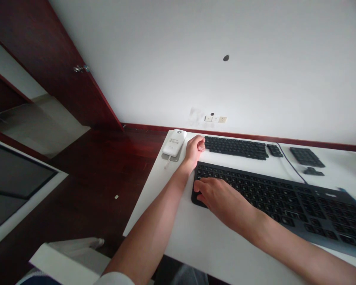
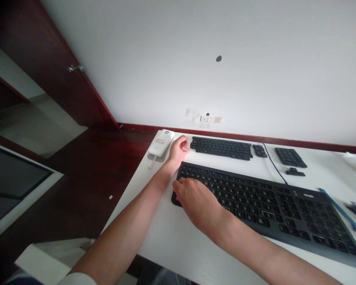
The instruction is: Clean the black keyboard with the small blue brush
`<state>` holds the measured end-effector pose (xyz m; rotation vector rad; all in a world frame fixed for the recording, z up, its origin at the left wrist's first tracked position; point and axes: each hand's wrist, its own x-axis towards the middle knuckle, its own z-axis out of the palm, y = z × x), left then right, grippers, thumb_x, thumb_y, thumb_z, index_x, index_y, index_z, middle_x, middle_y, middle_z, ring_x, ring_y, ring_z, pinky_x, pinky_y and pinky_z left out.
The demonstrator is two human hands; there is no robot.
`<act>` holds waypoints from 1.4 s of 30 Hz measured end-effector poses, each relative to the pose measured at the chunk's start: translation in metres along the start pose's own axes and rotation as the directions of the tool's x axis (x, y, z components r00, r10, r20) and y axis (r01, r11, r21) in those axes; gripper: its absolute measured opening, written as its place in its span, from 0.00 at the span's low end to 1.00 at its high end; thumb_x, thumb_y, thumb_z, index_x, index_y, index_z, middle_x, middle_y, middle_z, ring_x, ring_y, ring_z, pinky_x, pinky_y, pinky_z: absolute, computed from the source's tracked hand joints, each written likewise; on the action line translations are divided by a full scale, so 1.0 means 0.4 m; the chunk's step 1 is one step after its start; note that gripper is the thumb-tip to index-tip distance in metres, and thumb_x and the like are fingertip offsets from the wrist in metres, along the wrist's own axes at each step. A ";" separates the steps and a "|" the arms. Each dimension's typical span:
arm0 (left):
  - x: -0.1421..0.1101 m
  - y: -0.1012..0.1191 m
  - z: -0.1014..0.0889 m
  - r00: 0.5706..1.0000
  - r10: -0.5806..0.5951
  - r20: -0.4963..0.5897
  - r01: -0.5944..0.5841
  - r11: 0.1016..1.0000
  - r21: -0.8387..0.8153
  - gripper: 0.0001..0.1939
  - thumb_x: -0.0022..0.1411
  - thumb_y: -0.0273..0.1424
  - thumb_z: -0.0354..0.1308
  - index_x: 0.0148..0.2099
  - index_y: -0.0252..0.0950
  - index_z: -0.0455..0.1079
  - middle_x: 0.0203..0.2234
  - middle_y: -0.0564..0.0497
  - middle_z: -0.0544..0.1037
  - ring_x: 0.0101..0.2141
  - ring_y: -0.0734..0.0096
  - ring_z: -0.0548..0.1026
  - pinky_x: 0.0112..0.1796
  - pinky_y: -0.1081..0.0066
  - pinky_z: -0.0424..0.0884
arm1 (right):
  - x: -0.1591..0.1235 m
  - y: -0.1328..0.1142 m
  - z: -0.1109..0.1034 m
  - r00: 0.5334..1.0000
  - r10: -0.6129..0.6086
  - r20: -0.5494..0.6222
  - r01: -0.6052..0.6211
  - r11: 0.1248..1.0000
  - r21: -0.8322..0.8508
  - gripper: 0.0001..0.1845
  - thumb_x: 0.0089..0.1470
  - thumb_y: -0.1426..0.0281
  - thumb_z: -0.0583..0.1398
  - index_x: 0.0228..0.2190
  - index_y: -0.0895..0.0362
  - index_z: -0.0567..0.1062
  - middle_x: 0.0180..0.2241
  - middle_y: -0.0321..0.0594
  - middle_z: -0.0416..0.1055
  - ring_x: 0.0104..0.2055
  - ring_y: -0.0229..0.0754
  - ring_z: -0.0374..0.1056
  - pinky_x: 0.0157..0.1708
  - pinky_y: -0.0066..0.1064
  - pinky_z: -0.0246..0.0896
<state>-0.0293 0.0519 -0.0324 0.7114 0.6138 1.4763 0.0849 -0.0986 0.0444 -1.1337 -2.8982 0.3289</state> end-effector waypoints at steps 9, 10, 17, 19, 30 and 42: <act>-0.015 0.017 0.021 1.000 0.018 -0.008 -0.018 0.999 0.046 0.17 0.61 0.30 0.62 0.24 0.35 0.60 0.17 0.60 0.54 0.18 0.82 0.51 0.23 0.75 0.50 | 0.024 -0.002 -0.041 0.989 0.065 0.131 -0.078 0.992 0.097 0.09 0.62 0.81 0.60 0.34 0.60 0.79 0.38 0.45 0.80 0.41 0.47 0.79 0.40 0.34 0.68; -0.016 0.018 0.021 1.000 0.018 -0.003 -0.018 0.999 0.050 0.17 0.61 0.30 0.62 0.24 0.36 0.59 0.16 0.60 0.54 0.18 0.82 0.51 0.23 0.75 0.50 | 0.025 -0.001 -0.038 0.990 0.058 0.127 -0.070 0.993 0.091 0.09 0.62 0.81 0.60 0.34 0.60 0.79 0.38 0.46 0.80 0.41 0.47 0.79 0.40 0.34 0.68; -0.013 0.014 0.016 0.999 0.035 0.032 -0.037 0.997 0.069 0.18 0.60 0.30 0.61 0.23 0.36 0.56 0.16 0.60 0.54 0.18 0.81 0.52 0.23 0.75 0.51 | 0.022 0.000 -0.015 0.998 -0.019 0.055 0.020 1.000 -0.021 0.07 0.61 0.80 0.62 0.33 0.59 0.79 0.35 0.43 0.80 0.37 0.46 0.78 0.34 0.34 0.65; -0.013 0.014 0.017 0.999 0.030 0.027 -0.031 0.997 0.072 0.18 0.60 0.29 0.61 0.23 0.36 0.56 0.16 0.60 0.54 0.18 0.81 0.52 0.23 0.75 0.51 | 0.022 -0.001 -0.010 0.998 -0.031 0.046 0.034 0.998 -0.062 0.08 0.59 0.82 0.63 0.32 0.59 0.79 0.34 0.41 0.80 0.35 0.46 0.78 0.32 0.34 0.64; -0.009 0.006 0.012 1.000 -0.006 0.008 0.006 0.999 0.049 0.17 0.64 0.27 0.60 0.24 0.36 0.61 0.16 0.60 0.55 0.17 0.81 0.53 0.22 0.76 0.51 | 0.036 0.052 -0.027 0.994 0.004 0.112 -0.026 0.980 0.195 0.05 0.58 0.77 0.66 0.36 0.57 0.82 0.34 0.40 0.82 0.38 0.45 0.78 0.35 0.30 0.66; -0.014 0.013 0.020 0.999 -0.044 0.006 0.044 0.999 0.028 0.17 0.65 0.24 0.61 0.24 0.35 0.61 0.16 0.60 0.55 0.17 0.82 0.53 0.22 0.78 0.52 | 0.049 0.089 -0.035 0.978 0.044 0.203 -0.129 0.895 0.427 0.06 0.56 0.75 0.66 0.36 0.54 0.84 0.33 0.35 0.82 0.37 0.40 0.78 0.36 0.27 0.67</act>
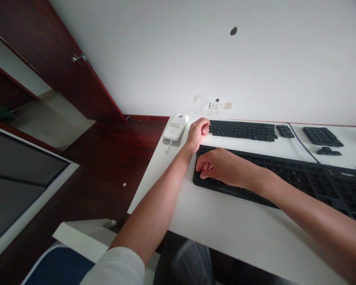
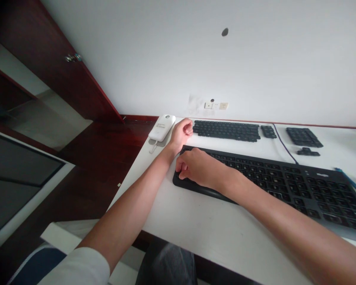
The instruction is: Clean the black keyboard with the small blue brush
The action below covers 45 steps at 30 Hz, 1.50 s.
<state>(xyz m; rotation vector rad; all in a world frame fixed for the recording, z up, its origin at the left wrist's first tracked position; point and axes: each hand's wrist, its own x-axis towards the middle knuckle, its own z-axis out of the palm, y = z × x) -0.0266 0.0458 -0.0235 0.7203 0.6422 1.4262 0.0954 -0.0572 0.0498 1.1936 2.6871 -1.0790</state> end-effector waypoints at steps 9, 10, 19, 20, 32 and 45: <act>0.008 -0.006 -0.008 0.999 0.029 0.023 -0.031 0.993 0.114 0.17 0.63 0.30 0.62 0.24 0.35 0.61 0.16 0.59 0.56 0.17 0.82 0.53 0.23 0.75 0.52 | -0.038 -0.053 0.066 0.981 -0.066 -0.181 -0.007 0.927 -0.376 0.06 0.61 0.77 0.63 0.38 0.58 0.81 0.37 0.43 0.80 0.37 0.48 0.79 0.35 0.35 0.68; 0.008 -0.006 -0.008 0.999 0.034 0.028 -0.037 0.992 0.124 0.17 0.63 0.31 0.61 0.24 0.35 0.61 0.16 0.59 0.56 0.17 0.82 0.53 0.23 0.75 0.52 | -0.043 -0.061 0.070 0.980 -0.077 -0.186 -0.005 0.914 -0.405 0.06 0.61 0.77 0.63 0.39 0.59 0.80 0.37 0.44 0.80 0.37 0.49 0.79 0.35 0.35 0.68; 0.012 -0.015 -0.017 0.996 0.072 0.043 -0.076 0.993 0.092 0.14 0.63 0.29 0.62 0.25 0.35 0.64 0.17 0.59 0.58 0.18 0.81 0.54 0.22 0.75 0.50 | -0.035 -0.052 0.066 0.981 -0.097 -0.169 0.021 0.916 -0.401 0.05 0.61 0.77 0.64 0.36 0.58 0.81 0.36 0.42 0.80 0.36 0.47 0.78 0.35 0.33 0.67; 0.012 -0.016 -0.017 0.996 0.074 0.040 -0.077 0.993 0.087 0.14 0.63 0.28 0.61 0.25 0.35 0.64 0.17 0.59 0.58 0.18 0.81 0.54 0.22 0.75 0.50 | -0.032 -0.048 0.065 0.981 -0.100 -0.164 0.030 0.924 -0.381 0.05 0.60 0.77 0.64 0.36 0.57 0.81 0.35 0.41 0.80 0.37 0.46 0.78 0.35 0.33 0.67; 0.008 -0.012 -0.014 0.997 0.067 0.031 -0.070 0.993 0.099 0.15 0.63 0.27 0.62 0.25 0.35 0.64 0.17 0.58 0.57 0.18 0.82 0.54 0.22 0.76 0.50 | -0.031 -0.049 0.062 0.983 -0.070 -0.169 0.010 0.942 -0.336 0.06 0.58 0.78 0.65 0.35 0.56 0.82 0.34 0.39 0.80 0.35 0.46 0.78 0.33 0.34 0.64; 0.000 -0.010 -0.009 0.996 0.089 0.014 -0.090 0.986 0.143 0.14 0.62 0.27 0.61 0.25 0.35 0.64 0.17 0.59 0.55 0.18 0.82 0.53 0.22 0.75 0.50 | -0.036 -0.069 0.063 0.984 -0.078 -0.163 0.002 0.907 -0.421 0.06 0.62 0.77 0.63 0.37 0.59 0.81 0.37 0.45 0.81 0.38 0.48 0.79 0.34 0.32 0.66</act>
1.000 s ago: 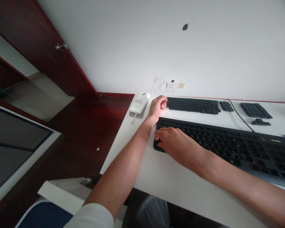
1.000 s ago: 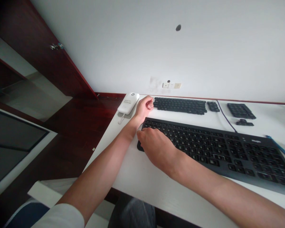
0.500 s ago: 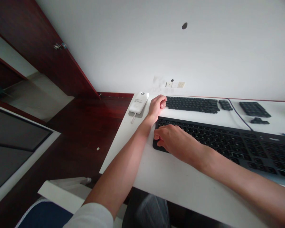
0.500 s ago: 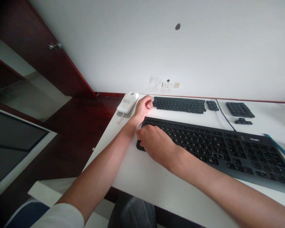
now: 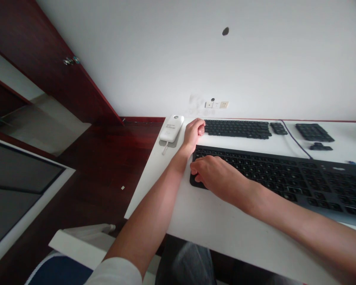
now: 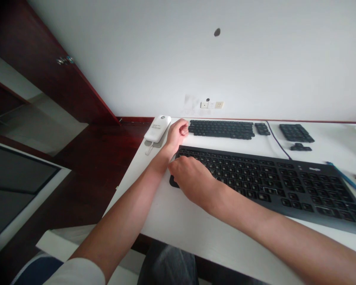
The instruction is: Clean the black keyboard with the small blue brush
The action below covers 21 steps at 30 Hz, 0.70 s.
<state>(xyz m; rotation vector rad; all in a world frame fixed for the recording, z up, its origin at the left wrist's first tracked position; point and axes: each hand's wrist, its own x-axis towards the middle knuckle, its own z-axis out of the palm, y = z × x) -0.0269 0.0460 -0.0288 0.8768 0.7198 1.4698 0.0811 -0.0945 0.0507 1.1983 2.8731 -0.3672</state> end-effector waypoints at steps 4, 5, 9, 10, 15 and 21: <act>-0.001 0.005 0.005 0.999 -0.044 -0.028 0.044 0.999 -0.018 0.16 0.63 0.27 0.62 0.24 0.35 0.62 0.17 0.59 0.56 0.18 0.82 0.53 0.22 0.75 0.51 | 0.009 0.024 0.007 1.000 -0.005 -0.009 0.006 0.998 0.057 0.05 0.60 0.76 0.65 0.36 0.57 0.82 0.36 0.42 0.82 0.37 0.47 0.79 0.34 0.32 0.66; -0.002 0.007 0.006 0.999 -0.046 -0.025 0.046 0.999 -0.018 0.17 0.63 0.27 0.62 0.24 0.35 0.62 0.17 0.59 0.56 0.18 0.81 0.53 0.22 0.75 0.50 | 0.013 0.035 0.008 1.000 -0.005 0.002 0.005 0.994 0.110 0.05 0.59 0.76 0.65 0.36 0.55 0.82 0.35 0.39 0.82 0.37 0.45 0.79 0.34 0.31 0.67; -0.004 0.013 0.010 1.000 -0.026 0.008 0.026 0.999 0.041 0.16 0.64 0.28 0.60 0.25 0.35 0.62 0.16 0.59 0.56 0.18 0.81 0.53 0.22 0.74 0.50 | 0.030 0.069 -0.003 0.996 -0.027 0.083 0.002 0.957 0.291 0.10 0.56 0.80 0.66 0.34 0.52 0.83 0.31 0.32 0.82 0.36 0.39 0.78 0.36 0.26 0.67; -0.004 0.012 0.010 1.000 -0.020 0.012 0.019 0.998 0.052 0.16 0.64 0.28 0.60 0.25 0.35 0.62 0.16 0.59 0.56 0.18 0.82 0.53 0.23 0.74 0.49 | 0.032 0.072 -0.008 0.995 -0.026 0.098 -0.005 0.953 0.303 0.11 0.55 0.81 0.66 0.34 0.53 0.83 0.31 0.31 0.82 0.36 0.39 0.78 0.35 0.25 0.67; 0.000 0.007 0.006 1.000 0.003 0.031 -0.005 0.998 0.060 0.15 0.64 0.27 0.59 0.25 0.35 0.62 0.17 0.59 0.55 0.19 0.82 0.52 0.23 0.74 0.49 | 0.033 0.072 -0.028 0.991 0.018 0.129 -0.062 0.938 0.342 0.10 0.55 0.79 0.66 0.33 0.52 0.83 0.30 0.30 0.81 0.34 0.37 0.77 0.32 0.24 0.65; -0.003 0.007 0.006 0.999 -0.025 0.021 0.024 0.998 0.053 0.16 0.65 0.27 0.60 0.25 0.35 0.62 0.17 0.59 0.55 0.19 0.81 0.53 0.24 0.73 0.50 | 0.030 0.060 -0.026 0.989 0.040 0.145 -0.086 0.942 0.323 0.10 0.56 0.79 0.65 0.34 0.52 0.82 0.30 0.32 0.81 0.33 0.38 0.77 0.32 0.25 0.64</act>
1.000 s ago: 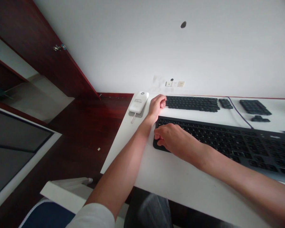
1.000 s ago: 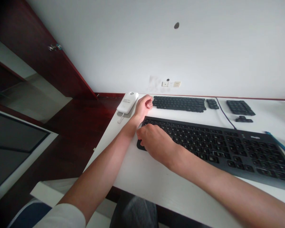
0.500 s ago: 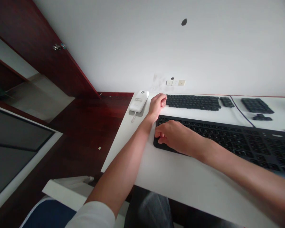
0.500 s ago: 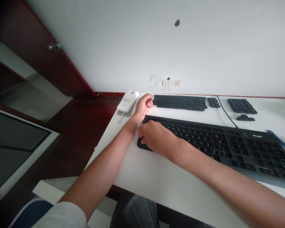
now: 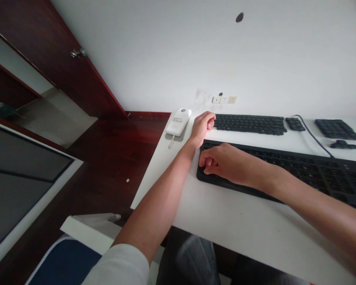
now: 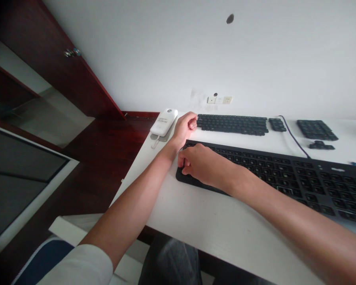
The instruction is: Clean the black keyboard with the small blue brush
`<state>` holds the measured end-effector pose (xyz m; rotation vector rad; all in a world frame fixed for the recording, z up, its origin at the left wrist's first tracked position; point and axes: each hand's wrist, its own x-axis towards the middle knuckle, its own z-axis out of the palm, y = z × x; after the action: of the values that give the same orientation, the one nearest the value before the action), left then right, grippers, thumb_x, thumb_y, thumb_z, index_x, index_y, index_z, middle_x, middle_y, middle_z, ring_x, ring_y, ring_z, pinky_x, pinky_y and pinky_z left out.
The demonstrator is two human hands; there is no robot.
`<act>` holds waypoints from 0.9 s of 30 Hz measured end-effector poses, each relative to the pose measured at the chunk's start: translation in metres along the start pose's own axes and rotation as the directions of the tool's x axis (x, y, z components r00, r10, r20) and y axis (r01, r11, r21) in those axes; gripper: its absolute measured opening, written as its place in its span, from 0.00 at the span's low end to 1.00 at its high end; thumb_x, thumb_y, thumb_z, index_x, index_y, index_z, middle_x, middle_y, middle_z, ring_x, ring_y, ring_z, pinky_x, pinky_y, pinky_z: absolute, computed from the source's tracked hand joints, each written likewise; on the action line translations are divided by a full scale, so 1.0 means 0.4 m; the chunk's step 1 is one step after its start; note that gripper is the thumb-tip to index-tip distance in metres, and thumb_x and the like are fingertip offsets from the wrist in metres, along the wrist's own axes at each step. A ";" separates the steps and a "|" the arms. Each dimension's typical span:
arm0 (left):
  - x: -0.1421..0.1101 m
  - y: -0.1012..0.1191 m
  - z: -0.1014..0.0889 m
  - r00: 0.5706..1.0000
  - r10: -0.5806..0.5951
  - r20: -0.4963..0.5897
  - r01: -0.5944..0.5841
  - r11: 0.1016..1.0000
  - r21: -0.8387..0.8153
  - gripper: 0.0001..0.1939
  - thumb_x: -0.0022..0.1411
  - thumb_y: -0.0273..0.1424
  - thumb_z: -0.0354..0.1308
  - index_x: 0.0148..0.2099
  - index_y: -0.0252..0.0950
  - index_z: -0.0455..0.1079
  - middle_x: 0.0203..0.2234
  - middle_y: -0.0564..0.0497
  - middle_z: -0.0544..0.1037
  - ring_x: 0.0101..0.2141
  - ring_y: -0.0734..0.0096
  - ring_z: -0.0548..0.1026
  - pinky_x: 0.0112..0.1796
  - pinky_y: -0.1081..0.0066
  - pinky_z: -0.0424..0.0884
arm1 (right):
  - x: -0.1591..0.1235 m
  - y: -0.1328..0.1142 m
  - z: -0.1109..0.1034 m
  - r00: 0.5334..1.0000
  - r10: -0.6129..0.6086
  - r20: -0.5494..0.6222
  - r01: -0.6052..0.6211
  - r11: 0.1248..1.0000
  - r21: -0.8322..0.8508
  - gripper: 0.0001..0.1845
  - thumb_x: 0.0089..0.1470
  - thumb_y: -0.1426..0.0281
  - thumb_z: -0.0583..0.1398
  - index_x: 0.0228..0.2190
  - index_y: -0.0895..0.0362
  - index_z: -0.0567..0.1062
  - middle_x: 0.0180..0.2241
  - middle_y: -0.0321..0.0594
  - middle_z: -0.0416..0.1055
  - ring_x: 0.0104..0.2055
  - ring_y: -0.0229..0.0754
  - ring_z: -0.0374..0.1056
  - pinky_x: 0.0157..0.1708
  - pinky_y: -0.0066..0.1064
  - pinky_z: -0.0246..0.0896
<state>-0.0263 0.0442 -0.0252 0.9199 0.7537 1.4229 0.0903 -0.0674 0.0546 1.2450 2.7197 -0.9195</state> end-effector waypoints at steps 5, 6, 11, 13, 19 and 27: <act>0.000 -0.003 -0.004 1.000 0.019 0.022 -0.018 0.999 -0.034 0.15 0.65 0.23 0.58 0.25 0.34 0.63 0.17 0.58 0.57 0.19 0.80 0.54 0.24 0.74 0.49 | -0.002 -0.003 0.021 0.999 0.019 -0.049 -0.021 0.998 -0.059 0.10 0.56 0.76 0.67 0.38 0.50 0.82 0.32 0.32 0.81 0.33 0.40 0.76 0.33 0.28 0.64; 0.000 -0.002 -0.004 1.000 0.006 0.017 -0.005 0.998 -0.055 0.15 0.64 0.23 0.58 0.25 0.34 0.64 0.17 0.58 0.57 0.19 0.81 0.54 0.24 0.74 0.49 | -0.002 -0.002 0.026 0.998 0.017 -0.060 -0.021 0.997 -0.077 0.10 0.56 0.75 0.67 0.39 0.50 0.82 0.33 0.33 0.80 0.34 0.40 0.76 0.33 0.28 0.64; -0.003 0.003 -0.001 0.999 -0.047 -0.002 0.046 0.992 -0.119 0.14 0.63 0.22 0.60 0.25 0.34 0.64 0.17 0.59 0.57 0.19 0.82 0.54 0.23 0.78 0.49 | -0.009 -0.005 0.051 0.992 -0.041 -0.116 0.021 0.985 -0.170 0.09 0.58 0.75 0.66 0.41 0.52 0.81 0.37 0.37 0.81 0.36 0.44 0.77 0.34 0.32 0.64; -0.004 0.002 -0.001 1.000 -0.016 0.006 0.016 0.997 -0.082 0.14 0.63 0.22 0.58 0.25 0.34 0.64 0.17 0.60 0.57 0.19 0.82 0.54 0.23 0.78 0.49 | -0.017 -0.011 0.059 0.989 -0.073 -0.127 0.046 0.978 -0.205 0.08 0.59 0.76 0.64 0.39 0.54 0.81 0.37 0.38 0.80 0.36 0.45 0.78 0.33 0.33 0.64; -0.007 0.003 0.001 1.000 0.019 0.007 -0.019 1.000 -0.021 0.13 0.62 0.24 0.58 0.25 0.34 0.63 0.17 0.60 0.57 0.19 0.82 0.54 0.23 0.79 0.51 | -0.027 -0.026 0.067 0.983 -0.107 -0.149 0.066 0.964 -0.256 0.05 0.60 0.79 0.63 0.35 0.58 0.79 0.36 0.41 0.79 0.36 0.46 0.78 0.34 0.34 0.65; -0.010 0.010 0.005 0.999 0.033 -0.001 -0.033 0.999 0.029 0.14 0.62 0.24 0.56 0.24 0.35 0.61 0.17 0.59 0.56 0.19 0.81 0.53 0.23 0.77 0.50 | -0.007 -0.008 0.059 0.988 -0.093 -0.121 0.066 0.977 -0.205 0.07 0.59 0.79 0.63 0.33 0.56 0.80 0.34 0.39 0.81 0.38 0.47 0.78 0.36 0.34 0.65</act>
<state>-0.0265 0.0398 -0.0210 0.9578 0.7650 1.4445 0.0845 -0.0831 0.0374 1.2056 2.8935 -0.5691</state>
